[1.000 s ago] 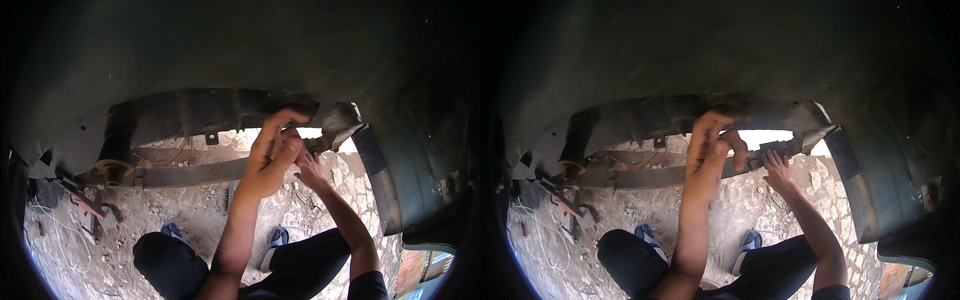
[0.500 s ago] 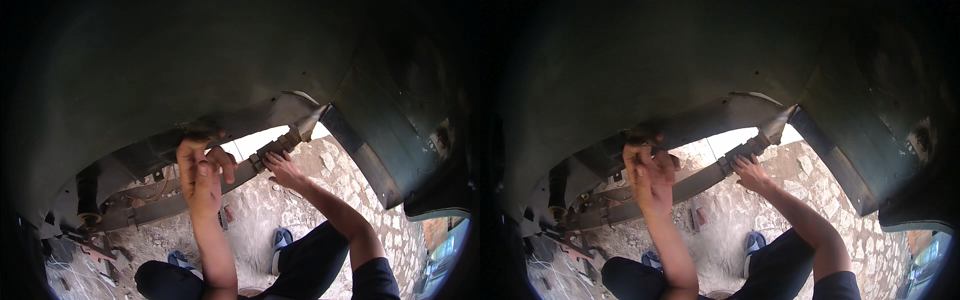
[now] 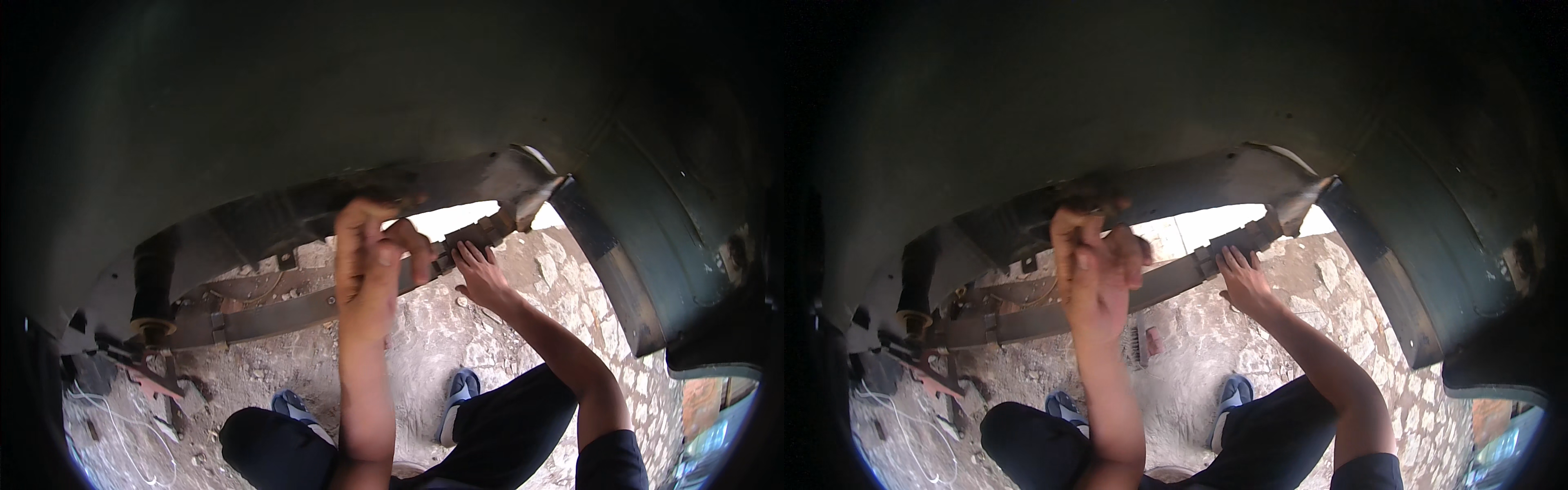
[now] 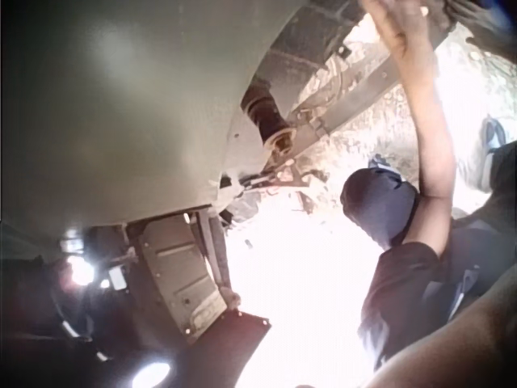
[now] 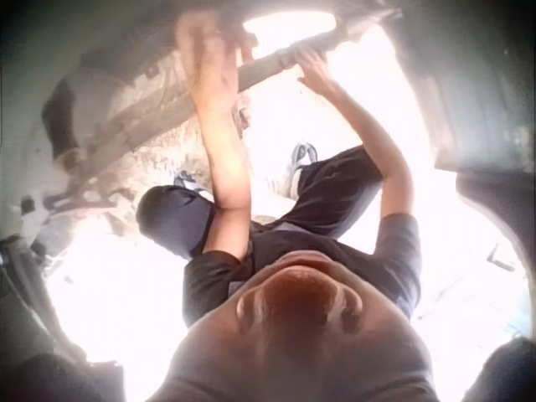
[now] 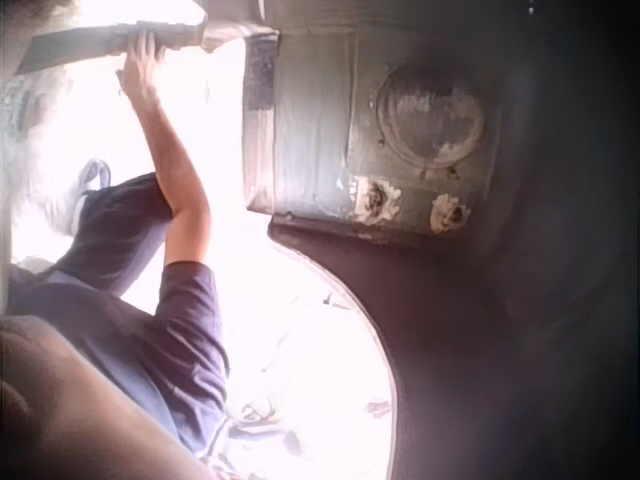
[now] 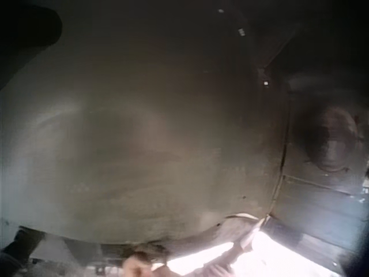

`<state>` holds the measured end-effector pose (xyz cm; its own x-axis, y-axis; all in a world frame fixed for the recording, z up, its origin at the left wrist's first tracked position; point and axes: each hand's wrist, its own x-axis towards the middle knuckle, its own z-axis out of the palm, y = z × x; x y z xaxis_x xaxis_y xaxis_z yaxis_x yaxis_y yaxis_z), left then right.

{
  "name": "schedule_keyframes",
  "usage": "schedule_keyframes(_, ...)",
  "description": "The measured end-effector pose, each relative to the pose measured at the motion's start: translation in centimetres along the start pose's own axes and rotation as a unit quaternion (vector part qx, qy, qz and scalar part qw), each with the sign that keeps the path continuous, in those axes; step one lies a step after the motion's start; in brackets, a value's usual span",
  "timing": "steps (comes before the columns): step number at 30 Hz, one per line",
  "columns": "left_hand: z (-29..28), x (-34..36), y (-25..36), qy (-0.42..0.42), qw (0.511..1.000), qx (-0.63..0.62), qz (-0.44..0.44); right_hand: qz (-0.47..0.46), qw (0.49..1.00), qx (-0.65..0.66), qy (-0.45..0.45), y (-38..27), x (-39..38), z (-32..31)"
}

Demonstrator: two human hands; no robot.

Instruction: The person crouches under a vehicle and uses a small metal tool to scrape or adjust a metal bracket on the undercarriage. They repeatedly rub the tool against the bracket and surrounding area, occasionally repositioning their hands to reach different spots.

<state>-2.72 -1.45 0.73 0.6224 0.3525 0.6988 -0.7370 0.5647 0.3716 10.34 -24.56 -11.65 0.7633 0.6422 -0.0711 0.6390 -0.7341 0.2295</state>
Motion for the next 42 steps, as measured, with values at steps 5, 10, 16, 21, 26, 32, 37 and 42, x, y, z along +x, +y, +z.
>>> schedule_keyframes(5,0.2,0.1,-0.2,-0.023,0.999,0.023,-0.001,0.0,1.0,-0.021,0.019,2.4,0.3,0.6)
schedule_keyframes(10,0.3,0.1,-0.1,-0.049,0.998,-0.05,-0.001,-0.022,0.998,0.053,0.004,0.2,0.1,-0.5)
schedule_keyframes(16,-0.2,-0.1,0.2,-0.035,0.999,0.003,-0.021,0.018,1.0,0.005,-0.024,0.0,0.7,-1.2)
schedule_keyframes(21,0.0,0.0,0.1,-0.031,0.999,0.023,-0.023,0.001,0.997,0.025,-0.072,0.7,0.1,-1.9)
schedule_keyframes(26,0.1,-0.2,0.3,-0.01,1.0,0.004,-0.014,0.017,0.999,0.012,-0.037,1.0,-0.2,-0.9)
schedule_keyframes(32,0.2,0.0,0.1,-0.014,0.999,0.049,0.007,-0.003,0.993,0.015,-0.119,1.5,-1.0,-2.1)
schedule_keyframes(37,0.4,-0.1,-0.6,0.009,0.999,0.031,0.037,-0.01,0.997,-0.019,-0.077,1.0,0.0,-0.8)
schedule_keyframes(42,0.8,0.3,-0.6,0.004,0.999,0.013,0.049,0.002,0.998,-0.023,-0.05,1.5,1.2,-0.6)
